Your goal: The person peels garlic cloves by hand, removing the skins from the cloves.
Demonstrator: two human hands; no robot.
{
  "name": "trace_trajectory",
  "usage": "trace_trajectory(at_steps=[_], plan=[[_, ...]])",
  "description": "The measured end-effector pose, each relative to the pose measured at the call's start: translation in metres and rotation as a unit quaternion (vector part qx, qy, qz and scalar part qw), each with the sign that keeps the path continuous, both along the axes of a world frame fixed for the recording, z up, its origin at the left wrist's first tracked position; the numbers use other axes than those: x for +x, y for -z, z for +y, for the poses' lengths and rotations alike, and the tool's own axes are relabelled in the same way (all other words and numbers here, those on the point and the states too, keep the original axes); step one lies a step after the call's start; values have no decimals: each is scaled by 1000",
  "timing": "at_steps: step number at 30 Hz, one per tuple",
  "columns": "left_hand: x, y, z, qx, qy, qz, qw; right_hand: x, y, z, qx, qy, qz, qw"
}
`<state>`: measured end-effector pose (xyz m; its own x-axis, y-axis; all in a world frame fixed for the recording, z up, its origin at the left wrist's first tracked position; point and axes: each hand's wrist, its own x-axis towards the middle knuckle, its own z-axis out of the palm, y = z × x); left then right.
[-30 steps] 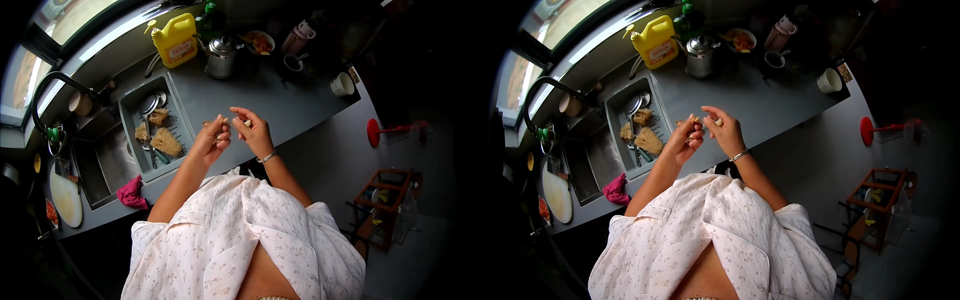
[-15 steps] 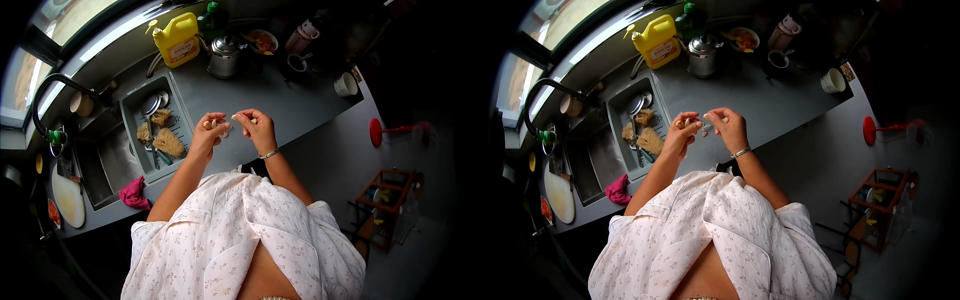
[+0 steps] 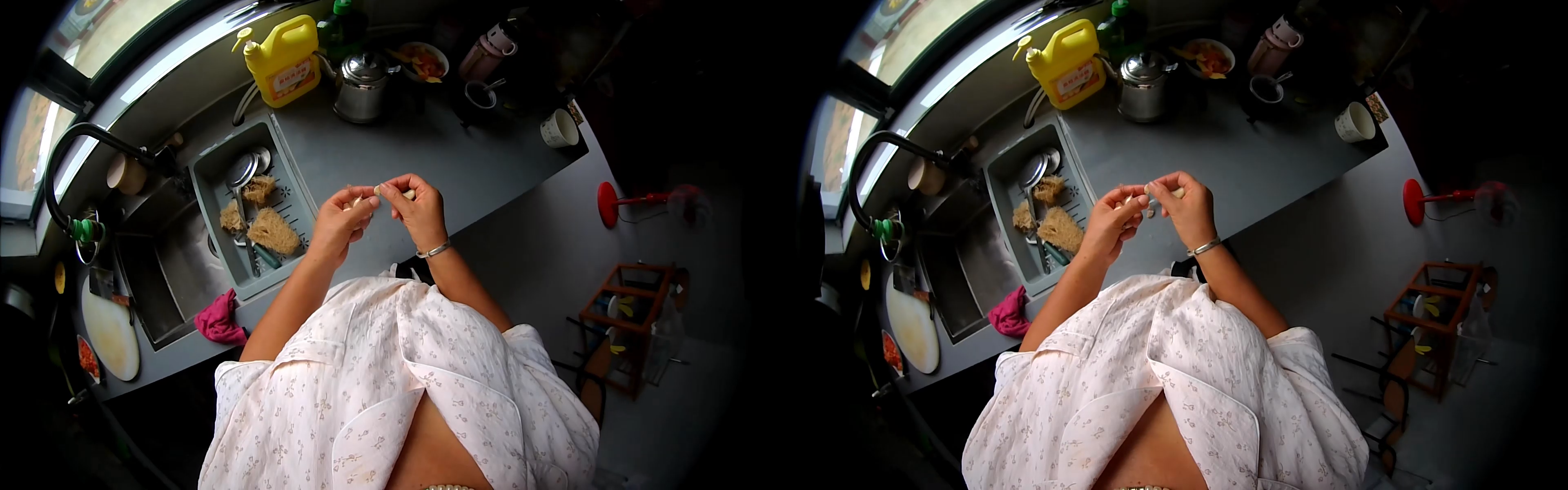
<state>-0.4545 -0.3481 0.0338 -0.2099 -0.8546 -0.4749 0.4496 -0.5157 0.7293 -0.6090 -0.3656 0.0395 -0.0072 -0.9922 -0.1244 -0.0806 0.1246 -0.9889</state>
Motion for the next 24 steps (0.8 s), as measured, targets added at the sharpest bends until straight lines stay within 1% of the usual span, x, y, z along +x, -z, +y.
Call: trace_trajectory(at_steps=[2, 4, 8, 10, 11, 13, 14, 16, 17, 19, 24], plan=[[0, -1, 1, -13, 1, -6, 1000, 1, -2, 1, -10, 0, 9, 1000], [1, -4, 0, -26, 1, -14, 1000, 4, -9, 3, -59, 7, 96, 994], [2, -5, -1, -22, -2, 14, 1000, 6, -9, 5, -87, -4, 122, 989], [2, -3, -2, -21, -3, 27, 999, 6, -5, 4, -45, -4, 44, 998], [2, -2, -2, -20, -8, 27, 999, 5, -5, 4, -46, -5, 45, 998], [2, 1, -2, -19, -13, 27, 999, 4, -8, 4, -1, -10, -8, 1000], [2, 3, -2, -15, -19, 30, 999, 4, -10, 4, -1, -9, -8, 1000], [1, 4, -3, -12, -22, 34, 999, 3, -14, 3, 56, -20, -60, 996], [1, 4, -2, -12, -33, 41, 999, 2, -14, 2, 55, -19, -60, 996], [1, 4, -2, -12, -43, 48, 998, 0, -12, 1, 65, -30, -99, 992], [3, 3, -3, -27, -21, 28, 999, -5, -18, -1, 89, -46, -86, 991]])
